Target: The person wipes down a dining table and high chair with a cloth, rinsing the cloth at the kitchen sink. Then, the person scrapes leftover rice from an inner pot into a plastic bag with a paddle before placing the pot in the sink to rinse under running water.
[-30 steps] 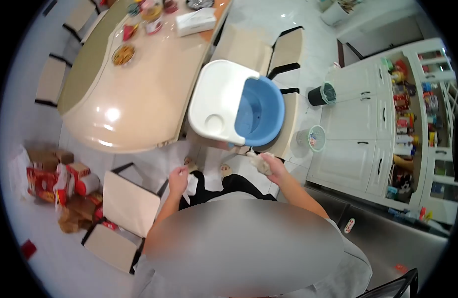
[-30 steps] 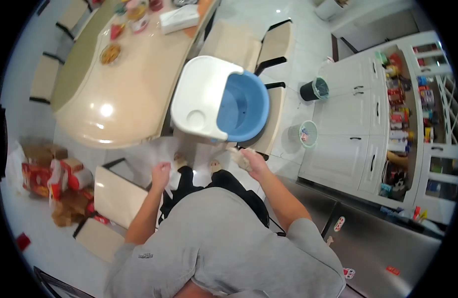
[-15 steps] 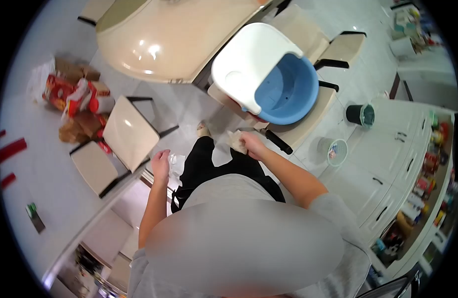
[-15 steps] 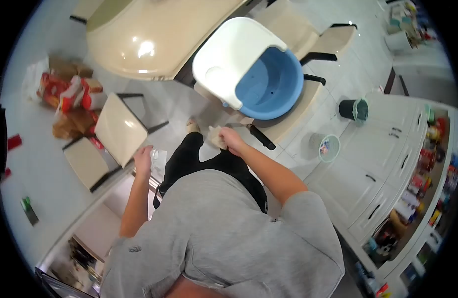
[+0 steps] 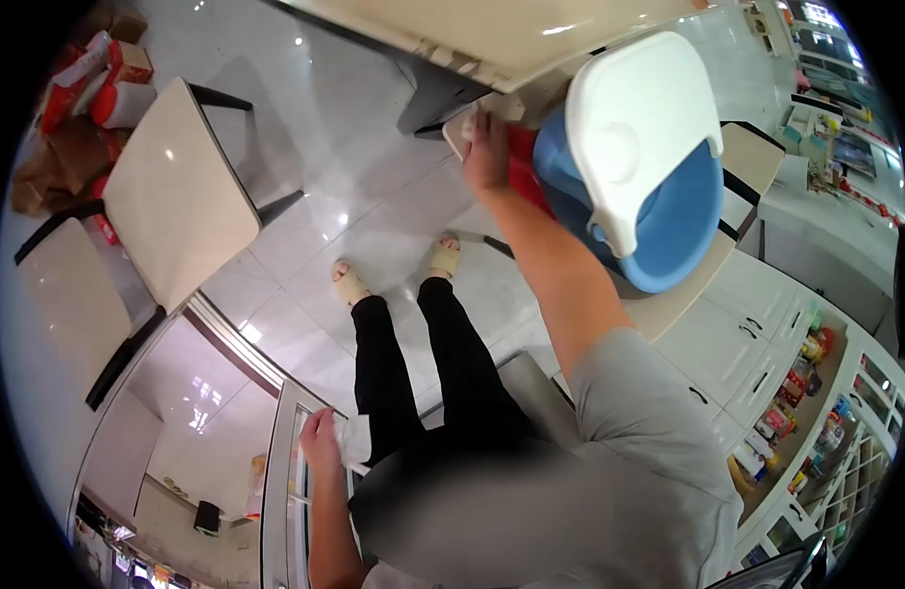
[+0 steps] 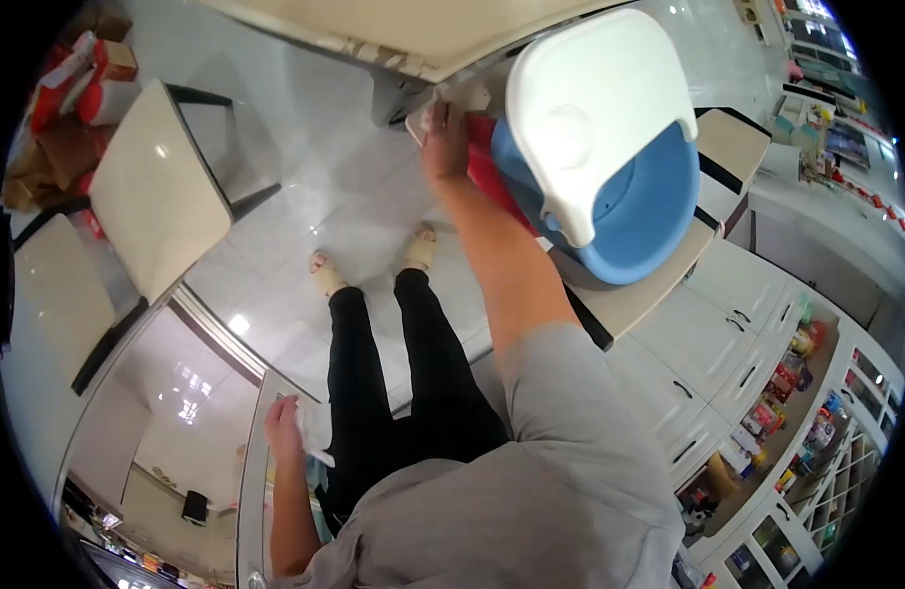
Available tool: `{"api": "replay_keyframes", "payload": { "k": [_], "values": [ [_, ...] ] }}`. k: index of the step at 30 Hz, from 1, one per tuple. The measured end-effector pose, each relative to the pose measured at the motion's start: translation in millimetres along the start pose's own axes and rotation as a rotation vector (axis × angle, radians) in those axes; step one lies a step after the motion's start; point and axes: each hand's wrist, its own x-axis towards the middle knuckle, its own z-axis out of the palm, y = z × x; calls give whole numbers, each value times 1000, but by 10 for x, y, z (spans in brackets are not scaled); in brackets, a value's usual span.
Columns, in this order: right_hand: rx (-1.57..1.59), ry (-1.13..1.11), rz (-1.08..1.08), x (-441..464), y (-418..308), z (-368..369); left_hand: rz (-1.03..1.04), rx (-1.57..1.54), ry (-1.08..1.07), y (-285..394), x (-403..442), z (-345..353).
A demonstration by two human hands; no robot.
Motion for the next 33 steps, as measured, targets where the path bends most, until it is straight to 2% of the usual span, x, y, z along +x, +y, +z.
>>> {"api": "replay_keyframes", "payload": {
  "k": [2,4,8,10,12,14,19,21,23,24,25,26,28,29,33],
  "values": [
    [31,-44,9,44,105,192,-41,-32,13,-220,76,-206],
    [-375,-120,-152,-20,177,325,-112,-46,72,-385,194,-425],
    [-424,-111,-296,-114,347,291,-129,-109,80,-401,245,-557],
    [-385,-12,-377,-129,462,441,-175,-187,62,-430,312,-562],
    [-383,49,-296,-223,458,517,-167,-158,66,-361,289,-520],
    [-368,-34,-218,-231,319,381,-156,-118,64,-275,294,-484],
    [-392,15,-348,-318,454,360,-160,-138,38,-362,326,-492],
    [-398,-277,-66,-461,432,296,-135,-183,61,-374,262,-573],
    [-22,-541,569,-652,324,276,-180,-232,67,-315,187,-669],
    [341,-564,771,-848,-30,75,-150,-268,102,-287,143,-721],
    [657,-572,816,-979,-501,-236,-148,-270,107,-262,76,-789],
    [868,-642,858,-1255,-508,-209,-146,-270,105,-255,35,-856],
    [1091,-733,892,-1538,-1198,-630,-87,-359,152,-284,-41,-993],
    [1187,-774,991,-1602,-1635,-922,-64,-340,156,-224,-81,-1044],
    [1478,-958,896,-1843,-2815,-1802,56,-403,176,223,-362,-1345]
  ]
}}
